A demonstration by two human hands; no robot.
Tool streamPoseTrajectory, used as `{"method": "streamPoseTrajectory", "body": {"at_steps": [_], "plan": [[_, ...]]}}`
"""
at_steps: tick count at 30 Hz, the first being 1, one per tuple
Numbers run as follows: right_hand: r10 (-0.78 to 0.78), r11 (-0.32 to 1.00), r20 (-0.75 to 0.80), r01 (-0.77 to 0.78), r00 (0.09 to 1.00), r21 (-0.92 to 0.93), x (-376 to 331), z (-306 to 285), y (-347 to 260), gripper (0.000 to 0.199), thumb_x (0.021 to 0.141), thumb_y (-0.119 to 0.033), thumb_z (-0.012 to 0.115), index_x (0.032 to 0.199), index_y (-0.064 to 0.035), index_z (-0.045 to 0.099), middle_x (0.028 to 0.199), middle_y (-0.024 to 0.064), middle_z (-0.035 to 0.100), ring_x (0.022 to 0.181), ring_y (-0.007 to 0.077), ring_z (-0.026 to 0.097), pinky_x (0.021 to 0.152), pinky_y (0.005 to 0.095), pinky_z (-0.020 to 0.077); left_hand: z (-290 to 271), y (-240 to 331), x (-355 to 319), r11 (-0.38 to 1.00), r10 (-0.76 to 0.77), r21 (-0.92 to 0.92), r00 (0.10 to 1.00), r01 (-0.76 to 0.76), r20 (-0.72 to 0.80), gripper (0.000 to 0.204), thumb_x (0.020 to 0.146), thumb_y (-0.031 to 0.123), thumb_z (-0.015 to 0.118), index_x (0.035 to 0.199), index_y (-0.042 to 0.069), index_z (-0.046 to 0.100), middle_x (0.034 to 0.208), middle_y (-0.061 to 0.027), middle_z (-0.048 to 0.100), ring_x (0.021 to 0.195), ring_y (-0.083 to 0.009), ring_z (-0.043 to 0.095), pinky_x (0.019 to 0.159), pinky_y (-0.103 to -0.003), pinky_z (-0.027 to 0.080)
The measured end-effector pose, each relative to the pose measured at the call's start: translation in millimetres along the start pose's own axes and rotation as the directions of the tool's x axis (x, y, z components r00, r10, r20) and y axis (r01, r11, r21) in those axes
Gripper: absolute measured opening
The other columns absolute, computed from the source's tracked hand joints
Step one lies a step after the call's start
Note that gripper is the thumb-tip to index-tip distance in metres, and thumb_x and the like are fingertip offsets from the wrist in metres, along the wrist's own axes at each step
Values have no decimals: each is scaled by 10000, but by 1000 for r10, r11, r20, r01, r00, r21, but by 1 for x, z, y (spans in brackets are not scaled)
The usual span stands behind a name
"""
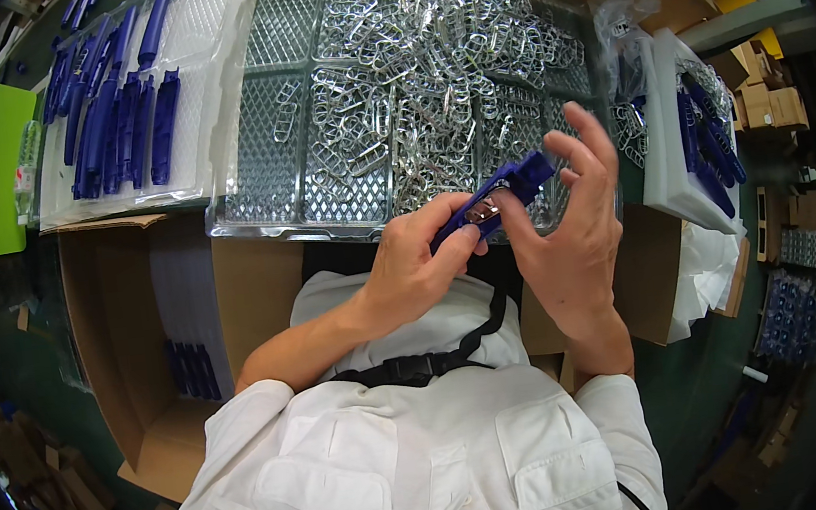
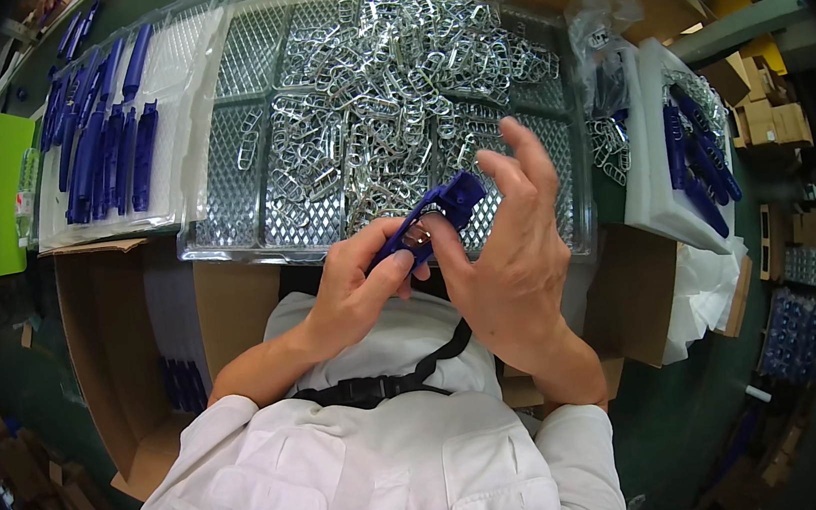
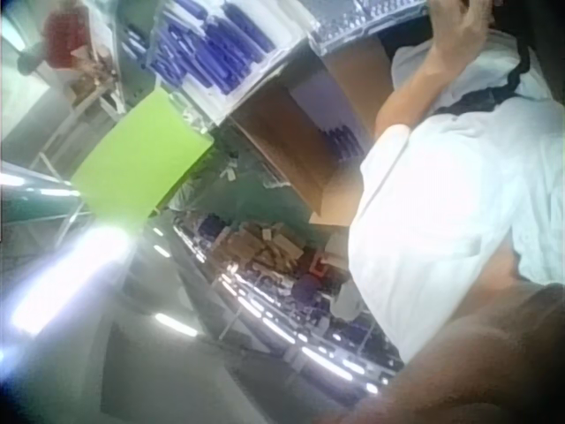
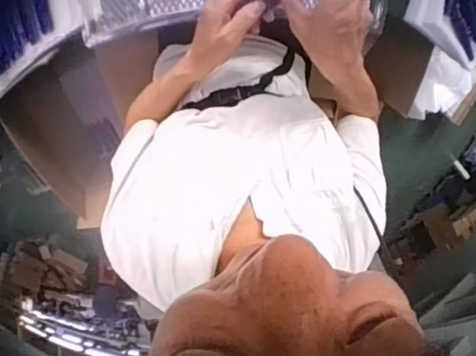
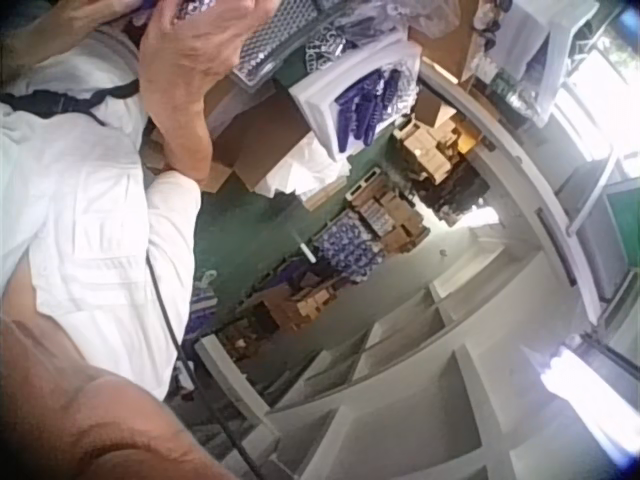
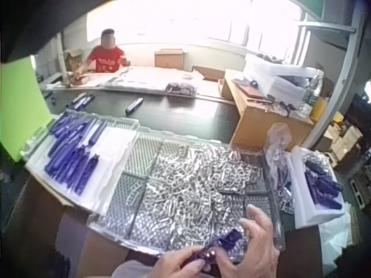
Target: Manually assemble metal clips into a blue plastic electronic device housing and place the finished pieces into a storage box.
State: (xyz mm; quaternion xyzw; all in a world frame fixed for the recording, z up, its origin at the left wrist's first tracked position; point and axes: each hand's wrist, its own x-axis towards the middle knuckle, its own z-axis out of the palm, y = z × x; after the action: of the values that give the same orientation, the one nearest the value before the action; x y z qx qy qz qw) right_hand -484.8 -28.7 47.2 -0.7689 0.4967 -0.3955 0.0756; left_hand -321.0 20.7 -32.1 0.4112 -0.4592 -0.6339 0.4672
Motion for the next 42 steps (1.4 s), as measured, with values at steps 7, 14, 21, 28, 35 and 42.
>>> {"method": "streamPoseTrajectory", "body": {"at_steps": [7, 14, 21, 28, 35, 42], "plan": [[50, 998, 176, -53, 983, 17, -12, 2, 20, 399, 840, -69, 832, 1166, -24, 606, 1003, 136, 699, 873, 329, 724, 740, 426, 573, 6, 0, 14, 981, 61, 189, 990, -36, -128, 228, 1021, 186, 651, 1071, -20, 735, 728, -78, 742, 652, -115, 716, 604, -270, 557], [88, 995, 225, -97, 970, 27, -15, 7, 20, 325, 851, -48, 800, 1093, -31, 583, 989, 143, 683, 828, 324, 708, 708, 420, 561, 4, -1, 16, 979, -45, 190, 985, 77, -167, 198, 1031, 144, 677, 952, -31, 724, 756, -46, 738, 703, -82, 704, 624, -229, 564], [-121, 810, 1, 99, 993, 578, -10, 6, 43, 458, 775, 187, 721, 1136, -36, 550, 1081, 167, 683, 920, 245, 693, 821, 329, 581, -22, 41, 8, 894, 286, 322, 951, -310, 122, 311, 984, 59, 683, 1277, -45, 690, 1089, -152, 746, 940, -191, 722, 811, -329, 567], [-58, 842, 97, -4, 994, 540, -11, 0, 54, 534, 767, 208, 670, 1245, -12, 578, 1248, 191, 678, 1057, 257, 694, 913, 346, 576, -39, 55, 8, 657, 514, 571, 846, -493, 140, 570, 827, 42, 852, 1363, -4, 665, 1215, -168, 720, 1083, -306, 704, 940, -390, 565], [-4, 904, 86, -33, 996, 427, -2, -1, 66, 507, 825, 153, 700, 1304, 21, 602, 1260, 175, 682, 1054, 234, 693, 956, 338, 543, -51, 66, 28, 562, 571, 674, 814, -480, 104, 581, 783, 49, 884, 1325, 37, 677, 1230, -151, 713, 1067, -327, 693, 906, -409, 580], [153, 869, 133, -198, 979, 454, -5, 5, 83, 412, 860, 127, 708, 1251, 14, 640, 1222, 135, 698, 1020, 200, 697, 919, 318, 544, -94, 96, 127, 468, 623, 785, 782, -406, 33, 378, 833, 116, 848, 1173, 30, 708, 1114, -165, 741, 1042, -304, 715, 913, -410, 567]]}}
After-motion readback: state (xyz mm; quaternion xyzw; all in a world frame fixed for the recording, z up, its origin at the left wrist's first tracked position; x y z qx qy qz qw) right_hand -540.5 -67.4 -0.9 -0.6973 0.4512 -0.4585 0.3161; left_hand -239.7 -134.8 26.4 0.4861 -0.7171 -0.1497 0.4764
